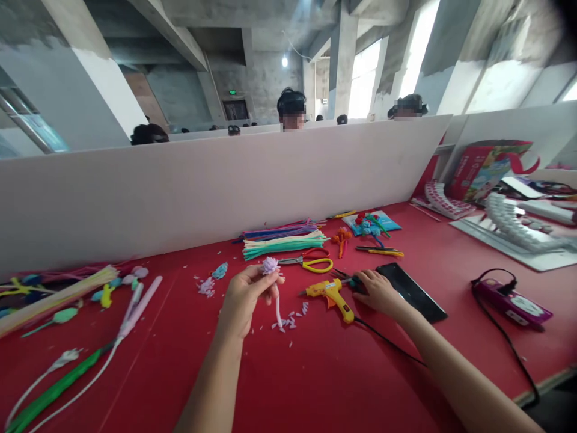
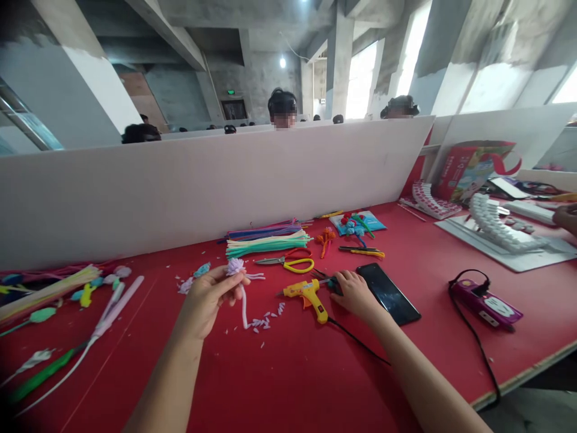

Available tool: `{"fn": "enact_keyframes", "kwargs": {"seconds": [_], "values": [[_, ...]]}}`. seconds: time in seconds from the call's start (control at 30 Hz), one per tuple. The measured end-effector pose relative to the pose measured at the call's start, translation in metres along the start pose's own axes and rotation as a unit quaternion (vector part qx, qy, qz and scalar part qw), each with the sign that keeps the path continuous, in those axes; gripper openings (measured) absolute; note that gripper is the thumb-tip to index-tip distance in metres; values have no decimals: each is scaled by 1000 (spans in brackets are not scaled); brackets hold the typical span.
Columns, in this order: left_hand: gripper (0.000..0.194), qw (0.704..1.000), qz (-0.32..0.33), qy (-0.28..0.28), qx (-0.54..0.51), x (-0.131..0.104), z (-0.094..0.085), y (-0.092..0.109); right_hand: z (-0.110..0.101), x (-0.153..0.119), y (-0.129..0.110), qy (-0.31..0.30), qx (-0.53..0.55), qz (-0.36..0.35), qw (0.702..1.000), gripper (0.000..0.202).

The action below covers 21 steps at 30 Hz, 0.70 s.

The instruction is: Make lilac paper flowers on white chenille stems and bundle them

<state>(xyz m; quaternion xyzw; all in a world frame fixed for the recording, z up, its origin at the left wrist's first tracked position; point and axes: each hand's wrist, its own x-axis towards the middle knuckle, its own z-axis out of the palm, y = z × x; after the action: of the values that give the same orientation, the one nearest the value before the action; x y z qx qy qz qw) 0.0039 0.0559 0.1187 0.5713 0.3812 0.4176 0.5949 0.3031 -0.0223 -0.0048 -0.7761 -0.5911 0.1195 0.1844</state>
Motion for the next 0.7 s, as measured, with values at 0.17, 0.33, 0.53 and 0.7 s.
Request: {"fn": "enact_keyframes", "kwargs": {"seconds": [0.17,0.33,0.53,0.7], "values": [[17,1000,0,-11,16,-5,3,3,4,4,2,64,75,22,995,53],[14,998,15,-45,42,-10,4,0,-15,-2,0,147,215,90,961,44],[7,991,68,-104,55,-17,11,-2,-36,-36,-34,46,520,75,849,47],[7,976,172,-71,112,-26,19,3,-31,-65,-62,-67,685,71,722,17]]}}
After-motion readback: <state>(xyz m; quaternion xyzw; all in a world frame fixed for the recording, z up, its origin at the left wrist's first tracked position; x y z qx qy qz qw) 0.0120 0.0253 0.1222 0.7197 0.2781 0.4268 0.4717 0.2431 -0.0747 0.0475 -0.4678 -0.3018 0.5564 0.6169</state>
